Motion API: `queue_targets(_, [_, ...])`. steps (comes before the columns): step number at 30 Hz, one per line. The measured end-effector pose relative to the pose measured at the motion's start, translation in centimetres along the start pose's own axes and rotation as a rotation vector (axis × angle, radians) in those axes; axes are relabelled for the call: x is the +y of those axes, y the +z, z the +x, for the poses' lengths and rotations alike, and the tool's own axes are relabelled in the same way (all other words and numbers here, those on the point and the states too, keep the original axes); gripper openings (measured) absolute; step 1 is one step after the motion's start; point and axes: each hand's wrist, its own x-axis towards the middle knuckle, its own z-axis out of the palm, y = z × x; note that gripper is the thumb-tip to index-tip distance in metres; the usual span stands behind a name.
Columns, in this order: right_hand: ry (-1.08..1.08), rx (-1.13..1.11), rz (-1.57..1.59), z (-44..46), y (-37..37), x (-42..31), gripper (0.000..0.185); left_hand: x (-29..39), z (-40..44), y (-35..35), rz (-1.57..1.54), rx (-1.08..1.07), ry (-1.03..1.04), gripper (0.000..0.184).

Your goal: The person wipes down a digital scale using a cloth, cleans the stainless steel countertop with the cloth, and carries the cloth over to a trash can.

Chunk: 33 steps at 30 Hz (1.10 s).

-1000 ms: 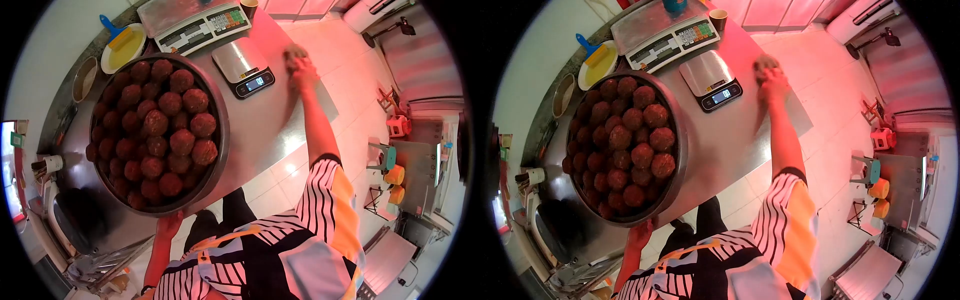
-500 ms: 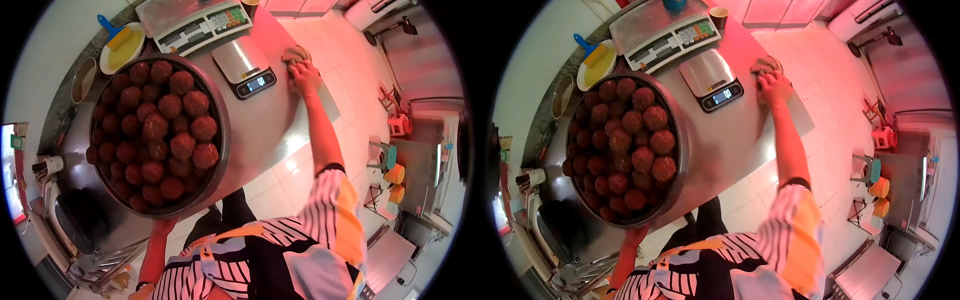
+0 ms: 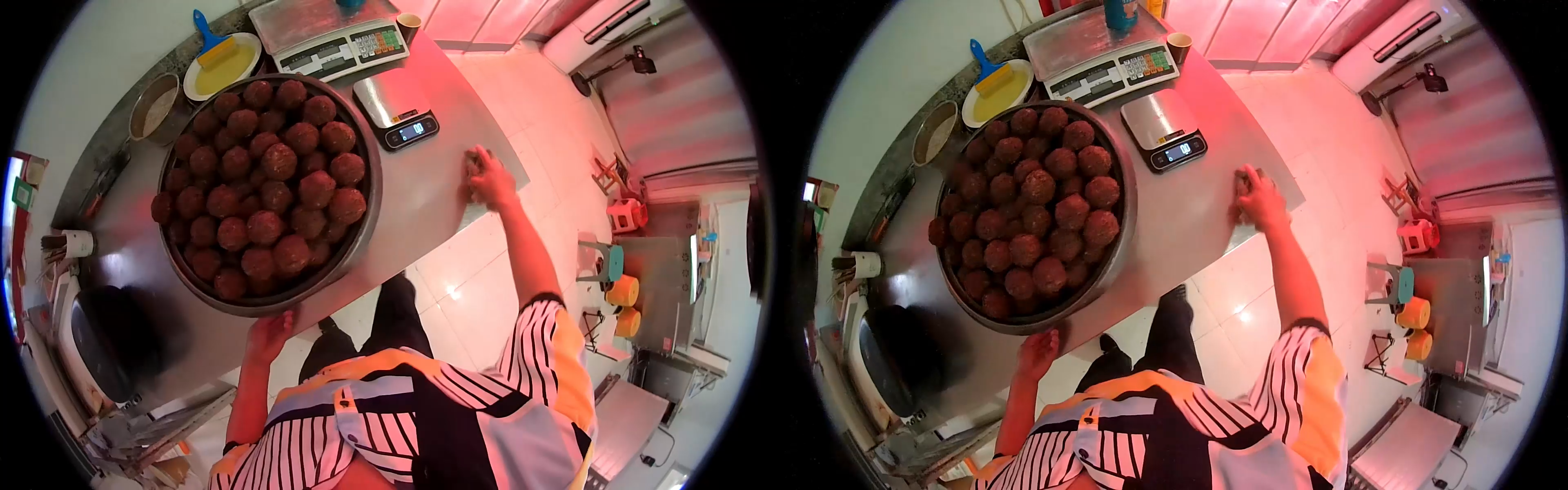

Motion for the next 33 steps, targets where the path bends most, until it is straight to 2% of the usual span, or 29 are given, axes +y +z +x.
queue_targets(3, [-0.053,-0.286,-0.093,7.7,-2.6,0.7,0.067,-2.1,0.5,1.2,0.015,-0.007,0.009,0.029])
queue_targets(6, [-0.068,-0.408,-0.171,12.2,-4.6,0.3,0.075,-6.7,2.1,3.0,-0.045,-0.078,0.061,0.028])
queue_targets(10, [-0.219,-0.43,-0.095,11.6,-2.8,5.2,0.075,-12.3,5.5,7.4,-0.046,-0.048,0.031,0.029])
queue_targets(14, [-0.292,-0.509,-0.061,14.0,-5.4,3.6,0.072,-17.4,9.6,16.5,0.049,0.004,0.029,0.031])
queue_targets(17, [-0.311,-0.523,-0.107,14.5,-4.7,4.0,0.071,-18.3,12.1,20.7,0.036,-0.161,-0.014,0.033])
queue_targets(24, [-0.353,-0.538,-0.035,14.7,-4.6,5.1,0.068,-17.8,17.3,25.6,0.082,-0.18,0.047,0.033])
queue_targets(28, [-0.43,-0.538,-0.031,14.9,-5.1,5.6,0.06,-17.6,19.0,27.4,0.073,-0.103,0.067,0.032])
queue_targets(31, [-0.408,-0.911,0.489,17.2,-5.1,8.2,0.052,-17.7,19.6,28.8,0.116,-0.092,0.083,0.032])
queue_targets(33, [-0.012,-0.823,0.715,19.1,-7.6,5.8,0.049,-17.9,20.0,29.2,0.109,-0.098,0.082,0.033])
